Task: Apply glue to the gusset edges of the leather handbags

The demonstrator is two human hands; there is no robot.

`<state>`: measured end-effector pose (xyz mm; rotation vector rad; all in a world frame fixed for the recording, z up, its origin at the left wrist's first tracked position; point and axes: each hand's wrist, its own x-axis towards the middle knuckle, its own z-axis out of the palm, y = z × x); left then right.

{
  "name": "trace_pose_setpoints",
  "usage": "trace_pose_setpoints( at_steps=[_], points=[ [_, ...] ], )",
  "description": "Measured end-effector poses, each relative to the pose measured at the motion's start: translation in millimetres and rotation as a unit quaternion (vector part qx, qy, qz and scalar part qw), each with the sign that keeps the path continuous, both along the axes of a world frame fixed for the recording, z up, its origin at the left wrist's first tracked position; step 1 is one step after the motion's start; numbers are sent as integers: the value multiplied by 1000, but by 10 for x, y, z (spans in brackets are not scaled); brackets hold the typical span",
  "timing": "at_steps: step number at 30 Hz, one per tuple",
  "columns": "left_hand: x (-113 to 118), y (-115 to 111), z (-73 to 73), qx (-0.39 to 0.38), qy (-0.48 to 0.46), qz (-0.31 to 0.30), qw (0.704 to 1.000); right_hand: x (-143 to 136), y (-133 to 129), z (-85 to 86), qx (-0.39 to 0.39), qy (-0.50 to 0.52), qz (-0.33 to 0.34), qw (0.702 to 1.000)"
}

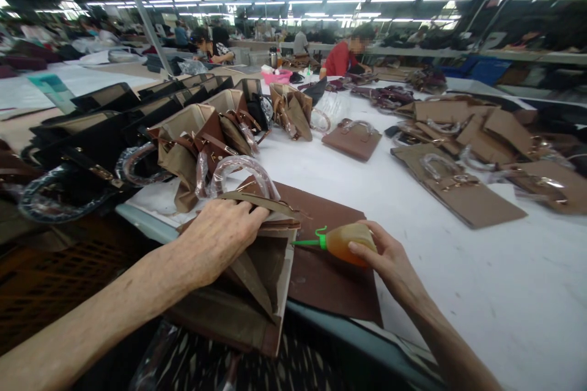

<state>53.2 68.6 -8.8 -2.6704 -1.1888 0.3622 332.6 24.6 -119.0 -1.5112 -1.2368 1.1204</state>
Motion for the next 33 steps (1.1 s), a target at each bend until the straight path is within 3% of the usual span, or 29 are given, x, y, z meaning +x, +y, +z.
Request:
trace_pose_setpoints(
  at_steps=[9, 17, 24, 29, 33],
  points=[
    [-7, -15, 6, -5, 2, -2, 1000, -12, -62, -19, -6, -15, 12, 1000],
    [-66, -17, -72, 11, -17, -19, 1000, 18, -156, 33, -34, -7, 35, 999],
    [-39, -62, -16, -9, 2, -10, 1000, -10, -198, -26, -39, 12, 14, 999],
    [-80, -56, -98, 13, -12, -19, 1000, -3, -241, -31, -46, 11, -23, 999],
    [-78, -46, -104, 8, -6, -15, 1000, -2, -282, 0, -50, 8, 4, 999]
  ],
)
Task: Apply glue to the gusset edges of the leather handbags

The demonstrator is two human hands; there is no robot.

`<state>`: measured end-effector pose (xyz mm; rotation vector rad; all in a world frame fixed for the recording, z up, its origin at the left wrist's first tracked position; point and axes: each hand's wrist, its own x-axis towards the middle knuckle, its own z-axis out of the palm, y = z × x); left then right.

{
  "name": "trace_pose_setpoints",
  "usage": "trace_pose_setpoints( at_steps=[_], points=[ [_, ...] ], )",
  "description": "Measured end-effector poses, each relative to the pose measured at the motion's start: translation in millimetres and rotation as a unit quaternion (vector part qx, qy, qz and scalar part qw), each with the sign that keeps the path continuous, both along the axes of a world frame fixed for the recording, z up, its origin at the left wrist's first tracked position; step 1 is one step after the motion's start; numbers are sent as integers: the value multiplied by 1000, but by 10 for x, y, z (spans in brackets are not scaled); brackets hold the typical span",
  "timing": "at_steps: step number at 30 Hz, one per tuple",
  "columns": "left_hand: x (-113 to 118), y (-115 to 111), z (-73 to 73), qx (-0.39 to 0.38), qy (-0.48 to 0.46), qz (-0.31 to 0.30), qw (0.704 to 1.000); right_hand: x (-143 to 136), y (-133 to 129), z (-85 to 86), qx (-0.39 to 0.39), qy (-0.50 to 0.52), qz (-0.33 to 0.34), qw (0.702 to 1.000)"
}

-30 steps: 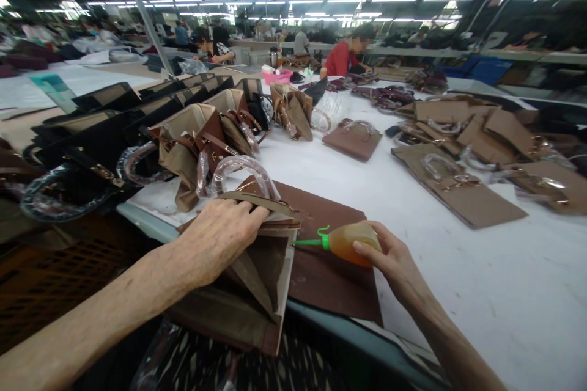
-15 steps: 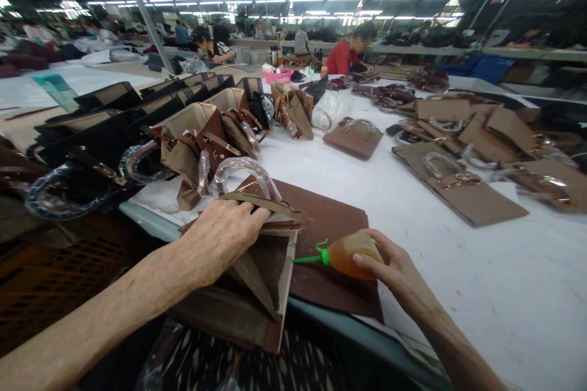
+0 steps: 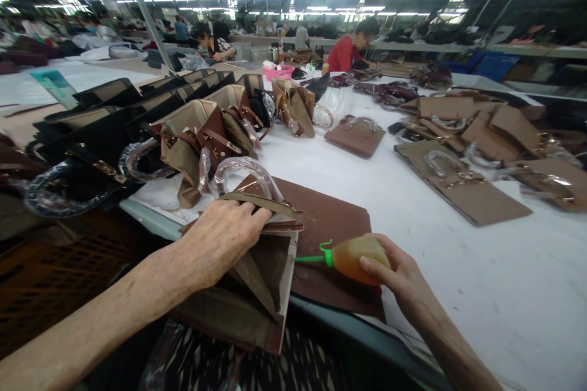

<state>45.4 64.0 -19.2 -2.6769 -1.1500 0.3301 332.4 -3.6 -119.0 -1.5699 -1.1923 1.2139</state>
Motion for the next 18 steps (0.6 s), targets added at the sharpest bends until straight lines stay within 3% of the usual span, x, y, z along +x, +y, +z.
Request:
trace_pose_setpoints(
  at_steps=[10, 18],
  points=[
    [42, -3, 72, -16, -8, 4, 1000, -93, 58, -114, 20, -14, -23, 999],
    [38, -15, 52, -7, -6, 4, 1000, -87, 41, -63, 34, -18, -35, 999]
  ],
)
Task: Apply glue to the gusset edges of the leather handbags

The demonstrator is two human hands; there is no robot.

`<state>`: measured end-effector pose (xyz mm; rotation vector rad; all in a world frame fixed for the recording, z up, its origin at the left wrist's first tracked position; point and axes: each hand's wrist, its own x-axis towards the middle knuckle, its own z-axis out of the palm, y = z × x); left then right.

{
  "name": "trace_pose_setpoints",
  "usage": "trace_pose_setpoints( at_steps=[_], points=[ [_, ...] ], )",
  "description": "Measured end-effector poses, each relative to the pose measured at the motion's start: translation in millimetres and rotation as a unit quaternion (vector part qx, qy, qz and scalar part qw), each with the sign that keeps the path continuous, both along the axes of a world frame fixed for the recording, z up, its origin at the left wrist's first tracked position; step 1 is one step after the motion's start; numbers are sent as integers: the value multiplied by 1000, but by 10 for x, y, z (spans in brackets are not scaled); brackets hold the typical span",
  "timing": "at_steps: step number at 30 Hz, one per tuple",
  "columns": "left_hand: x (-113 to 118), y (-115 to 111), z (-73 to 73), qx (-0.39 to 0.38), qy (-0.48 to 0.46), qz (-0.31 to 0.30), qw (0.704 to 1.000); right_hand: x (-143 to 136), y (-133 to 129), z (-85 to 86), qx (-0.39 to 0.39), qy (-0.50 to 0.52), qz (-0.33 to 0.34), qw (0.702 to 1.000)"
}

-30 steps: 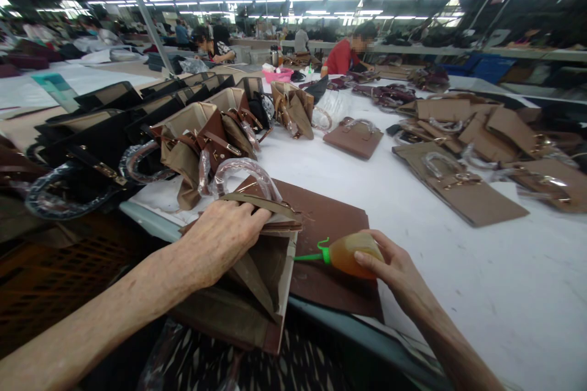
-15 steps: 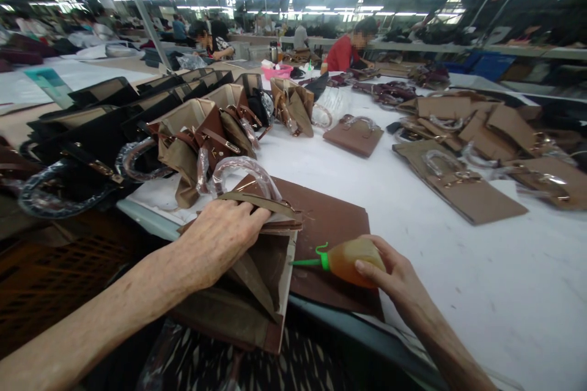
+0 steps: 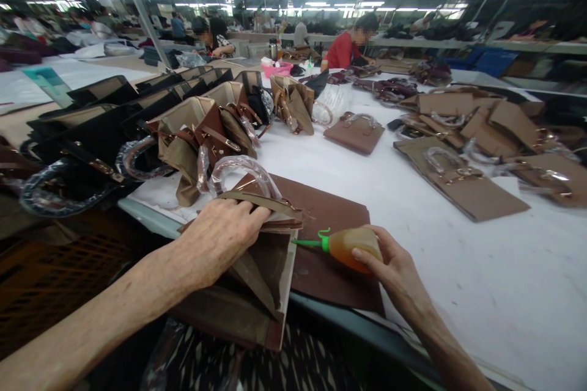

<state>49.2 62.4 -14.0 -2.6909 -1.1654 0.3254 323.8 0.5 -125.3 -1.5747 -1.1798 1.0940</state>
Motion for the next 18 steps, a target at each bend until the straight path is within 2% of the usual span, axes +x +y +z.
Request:
trace_pose_setpoints(
  at_steps=[8, 14, 18],
  points=[
    [-72, -79, -121, 9, -28, -3, 1000, 32, -40, 78, -41, 2, 43, 998],
    [-81, -82, -141, 21, -33, -22, 999, 29, -112, 116, -77, 23, 78, 994],
    [-58, -74, -133, 24, -25, -13, 999, 30, -164, 123, -93, 36, 93, 991]
  ],
)
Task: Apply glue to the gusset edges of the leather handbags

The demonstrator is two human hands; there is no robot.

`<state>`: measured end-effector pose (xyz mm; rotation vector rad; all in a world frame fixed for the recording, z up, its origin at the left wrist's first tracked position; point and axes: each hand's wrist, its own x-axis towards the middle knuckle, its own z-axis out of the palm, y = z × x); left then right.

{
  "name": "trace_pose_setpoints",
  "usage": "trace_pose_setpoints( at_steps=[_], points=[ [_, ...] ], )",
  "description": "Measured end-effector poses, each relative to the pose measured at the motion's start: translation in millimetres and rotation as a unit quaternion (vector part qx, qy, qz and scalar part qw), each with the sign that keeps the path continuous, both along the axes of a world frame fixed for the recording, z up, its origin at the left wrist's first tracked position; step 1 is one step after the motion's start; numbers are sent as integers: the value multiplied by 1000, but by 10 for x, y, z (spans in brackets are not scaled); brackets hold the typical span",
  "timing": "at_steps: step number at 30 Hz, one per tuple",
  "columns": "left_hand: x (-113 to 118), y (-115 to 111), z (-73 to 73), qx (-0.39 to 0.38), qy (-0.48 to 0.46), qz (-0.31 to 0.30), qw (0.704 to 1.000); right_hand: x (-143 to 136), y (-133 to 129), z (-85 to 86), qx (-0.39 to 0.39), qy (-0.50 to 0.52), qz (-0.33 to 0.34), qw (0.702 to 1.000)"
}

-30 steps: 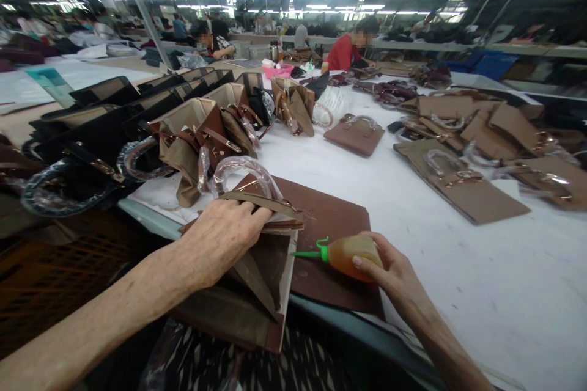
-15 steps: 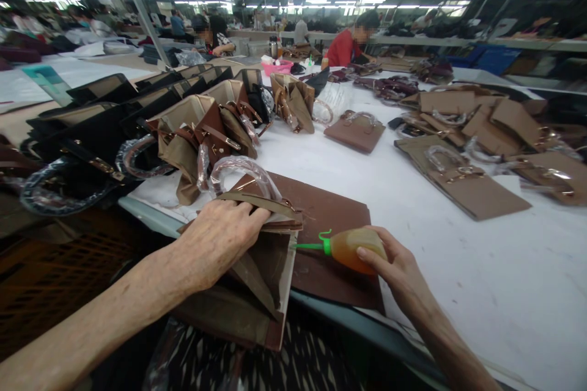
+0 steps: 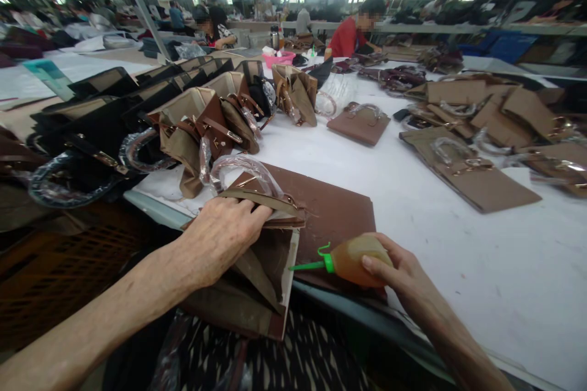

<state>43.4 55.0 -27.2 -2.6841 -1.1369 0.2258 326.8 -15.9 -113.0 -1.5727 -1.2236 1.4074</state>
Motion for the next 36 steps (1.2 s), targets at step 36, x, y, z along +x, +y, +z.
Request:
trace_pose_setpoints(
  at_steps=[36],
  points=[
    [50, 2, 56, 4, 32, 4, 999, -115, -473, 119, -61, 71, -18, 995]
  ],
)
